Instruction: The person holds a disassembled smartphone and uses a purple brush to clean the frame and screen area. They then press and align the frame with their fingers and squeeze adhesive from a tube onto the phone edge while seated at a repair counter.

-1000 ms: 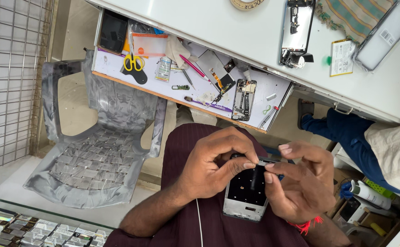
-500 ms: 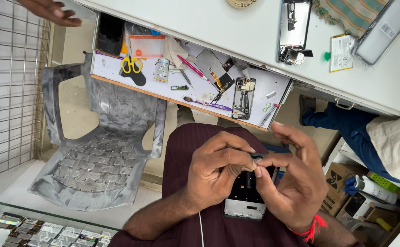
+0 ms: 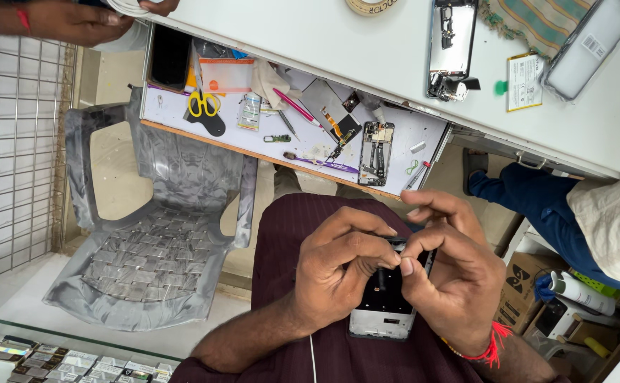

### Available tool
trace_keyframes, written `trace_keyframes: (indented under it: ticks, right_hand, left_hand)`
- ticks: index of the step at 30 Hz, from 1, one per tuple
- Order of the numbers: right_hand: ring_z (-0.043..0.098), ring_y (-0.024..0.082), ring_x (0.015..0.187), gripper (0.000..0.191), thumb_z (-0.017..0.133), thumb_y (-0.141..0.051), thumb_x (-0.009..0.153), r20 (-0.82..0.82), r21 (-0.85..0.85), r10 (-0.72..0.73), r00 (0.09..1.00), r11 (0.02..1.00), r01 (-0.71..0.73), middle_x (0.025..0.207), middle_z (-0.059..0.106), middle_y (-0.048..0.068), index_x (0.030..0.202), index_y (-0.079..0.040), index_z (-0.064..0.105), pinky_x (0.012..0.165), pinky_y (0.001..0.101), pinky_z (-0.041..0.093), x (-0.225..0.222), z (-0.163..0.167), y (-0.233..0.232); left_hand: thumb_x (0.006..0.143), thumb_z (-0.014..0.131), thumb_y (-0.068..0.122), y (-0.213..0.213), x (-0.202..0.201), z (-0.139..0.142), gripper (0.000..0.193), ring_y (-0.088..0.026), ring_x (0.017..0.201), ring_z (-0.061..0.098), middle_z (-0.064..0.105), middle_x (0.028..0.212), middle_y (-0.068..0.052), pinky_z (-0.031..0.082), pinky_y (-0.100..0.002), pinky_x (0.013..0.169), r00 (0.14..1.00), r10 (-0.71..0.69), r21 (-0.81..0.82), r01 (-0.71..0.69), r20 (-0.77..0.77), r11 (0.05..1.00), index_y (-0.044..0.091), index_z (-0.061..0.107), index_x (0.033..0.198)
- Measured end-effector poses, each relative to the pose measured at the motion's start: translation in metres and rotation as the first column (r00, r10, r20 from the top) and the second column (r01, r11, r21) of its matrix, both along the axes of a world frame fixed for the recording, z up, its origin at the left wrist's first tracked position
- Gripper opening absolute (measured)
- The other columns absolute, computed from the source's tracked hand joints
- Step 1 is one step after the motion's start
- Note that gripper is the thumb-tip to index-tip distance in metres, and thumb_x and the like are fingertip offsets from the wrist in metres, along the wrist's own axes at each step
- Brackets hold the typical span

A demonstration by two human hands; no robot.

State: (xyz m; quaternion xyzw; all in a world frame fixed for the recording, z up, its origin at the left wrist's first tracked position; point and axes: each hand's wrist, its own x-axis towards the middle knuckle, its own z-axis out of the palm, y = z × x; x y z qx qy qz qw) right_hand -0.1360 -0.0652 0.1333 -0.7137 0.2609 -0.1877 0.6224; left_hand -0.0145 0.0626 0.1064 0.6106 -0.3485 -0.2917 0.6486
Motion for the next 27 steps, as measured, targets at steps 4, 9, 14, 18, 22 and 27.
trace_keyframes:
  ticks: [4,9,14,18,22,27]
  right_hand:
    - [0.055,0.018,0.122,0.008,0.072,0.001,0.086,0.006,0.048,0.01,1.0,0.999,-0.01,0.142,0.057,0.016,0.089,-0.003,0.066,0.109,0.0342,0.046,-0.002,-0.003,-0.001]
    - [0.058,0.017,0.115,0.007,0.072,0.001,0.088,0.042,0.088,-0.01,0.999,0.996,0.006,0.142,0.059,0.017,0.09,-0.002,0.066,0.104,0.0331,0.05,-0.002,-0.009,0.001]
    - [0.059,0.018,0.116,0.009,0.072,0.003,0.087,0.093,0.085,-0.026,0.995,0.996,0.018,0.142,0.057,0.017,0.094,0.001,0.066,0.105,0.0331,0.05,0.005,-0.013,0.0]
    - [0.059,0.019,0.118,0.012,0.072,0.005,0.088,0.055,-0.062,-0.099,0.994,0.993,0.103,0.142,0.054,0.016,0.099,0.002,0.066,0.105,0.0329,0.051,0.012,-0.011,-0.006]
    - [0.06,0.019,0.12,0.013,0.074,0.004,0.089,0.051,-0.194,-0.141,0.989,0.97,0.148,0.142,0.056,0.015,0.1,0.001,0.067,0.106,0.0337,0.053,0.024,-0.019,-0.014]
    - [0.06,0.019,0.117,0.01,0.075,0.004,0.092,0.073,-0.231,-0.169,0.983,0.956,0.181,0.137,0.057,0.013,0.098,-0.001,0.069,0.103,0.0321,0.052,0.035,-0.045,-0.023]
  left_hand:
    - [0.099,0.074,0.014,0.003,0.001,0.008,0.018,-0.007,0.085,0.063,0.067,0.112,-0.005,0.05,-0.021,0.066,0.992,-0.015,0.105,0.028,-0.127,0.994,0.008,0.069,0.115]
    - [0.107,0.061,0.018,0.011,0.007,0.017,0.041,-0.007,0.114,0.066,0.067,0.126,-0.007,0.057,-0.021,0.095,0.742,-0.11,0.006,0.152,-0.662,0.988,0.002,0.053,0.144]
    - [0.109,0.058,0.015,0.009,0.011,0.008,0.038,-0.007,0.101,0.067,0.074,0.113,-0.012,0.055,-0.02,0.085,0.709,-0.08,0.107,0.215,-0.7,0.971,-0.005,0.059,0.141]
    - [0.11,0.059,0.014,0.002,0.001,0.0,0.035,-0.006,0.101,0.066,0.074,0.113,-0.01,0.054,-0.019,0.084,0.774,0.006,0.088,0.064,-0.633,0.994,-0.007,0.061,0.137]
    - [0.109,0.061,0.013,-0.015,-0.005,-0.015,0.034,-0.005,0.095,0.062,0.072,0.109,-0.008,0.05,-0.018,0.08,0.815,0.102,0.108,-0.049,-0.57,0.993,-0.007,0.063,0.137]
    - [0.108,0.063,0.01,-0.035,-0.007,-0.036,0.032,-0.006,0.101,0.065,0.072,0.112,-0.009,0.054,-0.02,0.09,0.732,0.107,-0.009,-0.153,-0.672,0.988,-0.007,0.063,0.135]
